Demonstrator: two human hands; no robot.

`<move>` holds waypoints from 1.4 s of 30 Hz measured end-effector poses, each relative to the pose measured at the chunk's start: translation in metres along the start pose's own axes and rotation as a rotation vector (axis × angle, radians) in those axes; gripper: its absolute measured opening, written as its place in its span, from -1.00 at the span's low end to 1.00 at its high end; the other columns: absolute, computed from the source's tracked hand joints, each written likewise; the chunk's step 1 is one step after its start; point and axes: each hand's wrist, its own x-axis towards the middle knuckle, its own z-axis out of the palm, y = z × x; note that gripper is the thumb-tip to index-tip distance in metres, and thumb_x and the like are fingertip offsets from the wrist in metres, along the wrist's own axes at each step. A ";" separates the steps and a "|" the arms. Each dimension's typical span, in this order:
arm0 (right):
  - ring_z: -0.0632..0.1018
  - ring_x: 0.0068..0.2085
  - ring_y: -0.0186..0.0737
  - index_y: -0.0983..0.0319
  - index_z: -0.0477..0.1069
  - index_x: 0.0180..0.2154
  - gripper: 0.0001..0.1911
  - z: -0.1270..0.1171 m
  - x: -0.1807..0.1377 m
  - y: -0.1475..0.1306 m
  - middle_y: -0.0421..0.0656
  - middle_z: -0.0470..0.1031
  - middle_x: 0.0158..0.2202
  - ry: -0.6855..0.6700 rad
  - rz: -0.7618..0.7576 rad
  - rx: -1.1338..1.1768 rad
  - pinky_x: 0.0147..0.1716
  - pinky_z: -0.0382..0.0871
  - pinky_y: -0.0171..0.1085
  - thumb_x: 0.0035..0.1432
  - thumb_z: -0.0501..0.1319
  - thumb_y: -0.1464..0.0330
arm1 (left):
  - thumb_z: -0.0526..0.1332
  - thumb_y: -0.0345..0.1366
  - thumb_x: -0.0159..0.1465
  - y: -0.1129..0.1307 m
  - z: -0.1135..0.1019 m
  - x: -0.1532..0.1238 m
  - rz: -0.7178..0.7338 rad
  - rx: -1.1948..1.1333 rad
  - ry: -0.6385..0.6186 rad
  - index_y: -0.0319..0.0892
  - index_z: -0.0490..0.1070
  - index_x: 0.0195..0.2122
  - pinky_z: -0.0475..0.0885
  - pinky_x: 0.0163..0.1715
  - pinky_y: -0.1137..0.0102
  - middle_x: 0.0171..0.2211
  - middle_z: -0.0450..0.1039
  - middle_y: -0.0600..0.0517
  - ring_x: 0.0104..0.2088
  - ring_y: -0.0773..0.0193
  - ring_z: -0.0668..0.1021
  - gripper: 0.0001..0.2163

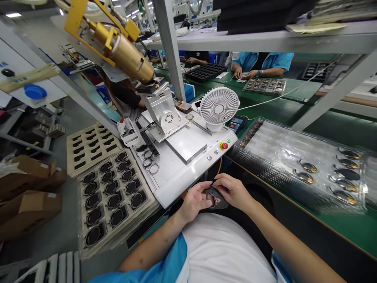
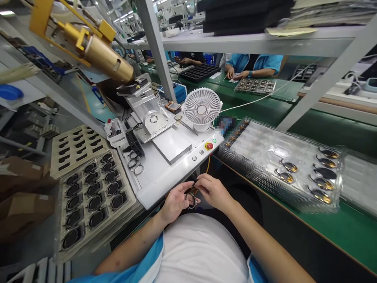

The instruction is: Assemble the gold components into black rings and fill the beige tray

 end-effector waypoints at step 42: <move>0.55 -0.57 -0.27 0.27 0.55 -0.31 -0.52 -0.005 0.011 -0.022 -0.19 0.56 -0.52 0.234 0.818 0.834 -0.54 0.52 -0.30 -0.11 0.55 0.05 | 0.55 -0.31 0.07 0.015 0.001 0.000 0.449 0.873 -0.265 -0.08 0.32 0.26 0.67 -0.06 0.23 0.49 -0.08 -0.38 -0.05 0.02 0.70 -0.26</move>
